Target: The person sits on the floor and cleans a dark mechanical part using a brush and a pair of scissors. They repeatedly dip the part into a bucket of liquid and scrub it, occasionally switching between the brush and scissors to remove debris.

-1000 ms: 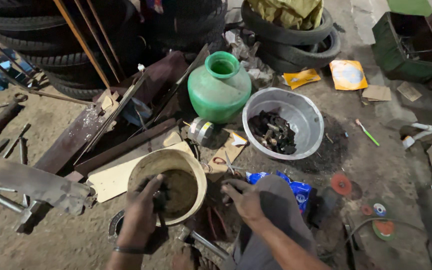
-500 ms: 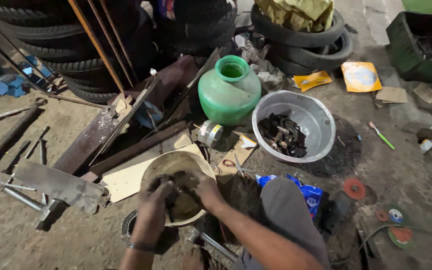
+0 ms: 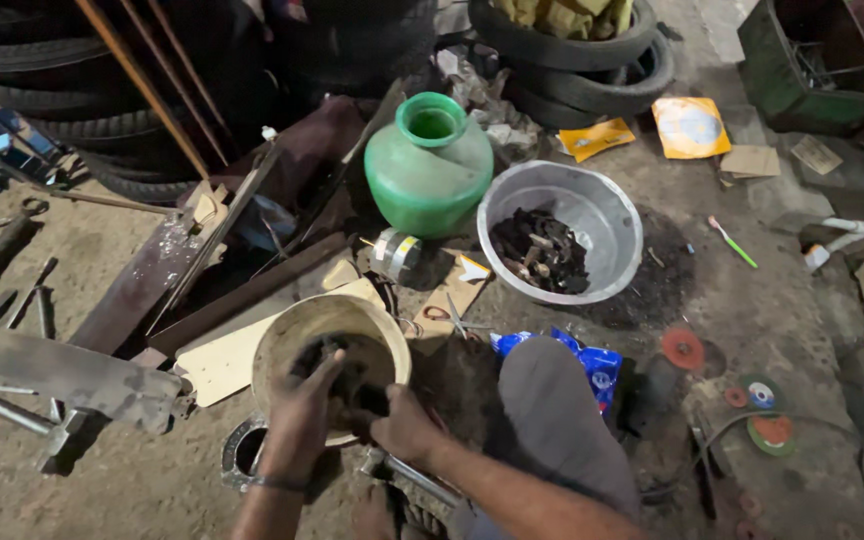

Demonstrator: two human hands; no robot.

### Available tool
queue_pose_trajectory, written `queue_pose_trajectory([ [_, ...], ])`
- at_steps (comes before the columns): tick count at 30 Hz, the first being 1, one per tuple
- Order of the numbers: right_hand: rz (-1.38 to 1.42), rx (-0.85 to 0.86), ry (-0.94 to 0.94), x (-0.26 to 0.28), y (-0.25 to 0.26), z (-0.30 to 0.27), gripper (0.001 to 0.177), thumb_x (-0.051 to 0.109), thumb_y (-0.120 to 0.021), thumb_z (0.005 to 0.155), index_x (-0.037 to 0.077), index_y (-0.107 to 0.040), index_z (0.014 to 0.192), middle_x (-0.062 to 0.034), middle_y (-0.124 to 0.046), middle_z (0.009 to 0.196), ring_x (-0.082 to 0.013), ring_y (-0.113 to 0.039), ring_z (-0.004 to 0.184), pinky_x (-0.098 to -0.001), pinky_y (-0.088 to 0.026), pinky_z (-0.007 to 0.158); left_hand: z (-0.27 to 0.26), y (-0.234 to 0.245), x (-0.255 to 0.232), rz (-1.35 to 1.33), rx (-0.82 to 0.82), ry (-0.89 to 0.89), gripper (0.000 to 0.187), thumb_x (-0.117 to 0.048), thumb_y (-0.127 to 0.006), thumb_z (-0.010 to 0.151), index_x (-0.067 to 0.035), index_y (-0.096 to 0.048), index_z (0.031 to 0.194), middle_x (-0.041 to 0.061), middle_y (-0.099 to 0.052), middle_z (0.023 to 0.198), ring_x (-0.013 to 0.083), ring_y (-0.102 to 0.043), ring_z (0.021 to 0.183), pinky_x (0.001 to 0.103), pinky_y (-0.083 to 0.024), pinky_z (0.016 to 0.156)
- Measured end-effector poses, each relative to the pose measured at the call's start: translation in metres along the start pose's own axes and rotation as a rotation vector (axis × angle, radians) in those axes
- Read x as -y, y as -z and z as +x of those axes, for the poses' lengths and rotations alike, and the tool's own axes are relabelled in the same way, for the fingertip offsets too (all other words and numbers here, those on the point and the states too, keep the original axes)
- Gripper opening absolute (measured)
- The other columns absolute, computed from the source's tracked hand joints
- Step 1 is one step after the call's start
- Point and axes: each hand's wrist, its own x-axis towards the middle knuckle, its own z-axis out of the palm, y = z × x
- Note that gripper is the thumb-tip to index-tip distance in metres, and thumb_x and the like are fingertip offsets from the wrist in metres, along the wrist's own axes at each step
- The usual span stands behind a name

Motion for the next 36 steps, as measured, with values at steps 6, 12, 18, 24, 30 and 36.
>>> queue_pose_trajectory([
  [6,0.077,0.038,0.053,-0.004,0.007,-0.013,0.021,0.009,-0.073,0.087,-0.003,-0.069,0.103,-0.0068,-0.072,0.085,-0.0110,-0.063,0.075,-0.0338,-0.055,0.067,-0.006,0.004,-0.001,0.087,0.071,-0.022,0.037,-0.009,-0.071,0.088,0.004,-0.069,0.122,0.009,-0.074,0.110,0.0165,-0.069,0.093,0.030,-0.057,0.079],
  [12,0.024,-0.112,0.267,0.007,0.032,-0.012,0.015,0.007,-0.072,0.086,-0.001,-0.071,0.099,-0.0088,-0.074,0.083,-0.0118,-0.067,0.077,-0.0318,-0.056,0.072,-0.004,-0.008,0.016,-0.101,0.095,0.217,0.045,-0.022,-0.069,0.092,0.001,-0.063,0.130,0.009,-0.074,0.105,0.0192,-0.071,0.083,0.034,-0.060,0.071],
  [18,-0.109,-0.088,0.398,0.007,0.043,-0.011,0.019,0.009,-0.070,0.083,0.002,-0.074,0.101,-0.0171,-0.077,0.091,-0.0227,-0.077,0.083,-0.0335,-0.058,0.076,-0.004,-0.004,0.024,0.168,0.141,0.217,0.052,-0.018,-0.079,0.084,0.001,-0.064,0.130,0.016,-0.070,0.097,0.0222,-0.071,0.075,0.037,-0.062,0.069],
  [24,-0.431,-0.042,0.393,-0.027,0.050,-0.003,0.028,0.013,-0.073,0.074,0.001,-0.070,0.099,-0.0219,-0.069,0.088,-0.0413,-0.071,0.088,-0.0454,-0.056,0.079,0.000,-0.006,-0.009,0.706,0.008,-0.047,0.043,-0.018,-0.077,0.085,-0.006,-0.066,0.125,0.007,-0.073,0.114,0.0177,-0.071,0.100,0.035,-0.059,0.089],
  [30,-0.528,0.067,0.189,-0.156,0.056,0.021,0.030,0.028,-0.079,0.083,0.000,-0.070,0.087,-0.0258,-0.063,0.081,-0.0410,-0.058,0.070,-0.0483,-0.053,0.070,-0.009,0.006,-0.040,-0.034,-0.095,-0.115,0.025,-0.009,-0.060,0.099,-0.004,-0.061,0.124,0.009,-0.071,0.114,0.0178,-0.069,0.103,0.033,-0.055,0.094],
  [36,-0.047,0.168,-0.069,-0.250,0.089,0.050,0.030,0.025,-0.056,0.089,0.002,-0.075,0.092,-0.0156,-0.074,0.088,-0.0293,-0.069,0.079,-0.0410,-0.056,0.077,-0.029,0.026,-0.049,0.597,0.002,-0.605,0.018,-0.009,-0.058,0.115,0.003,-0.060,0.128,0.011,-0.063,0.116,0.0213,-0.063,0.102,0.036,-0.056,0.090],
])
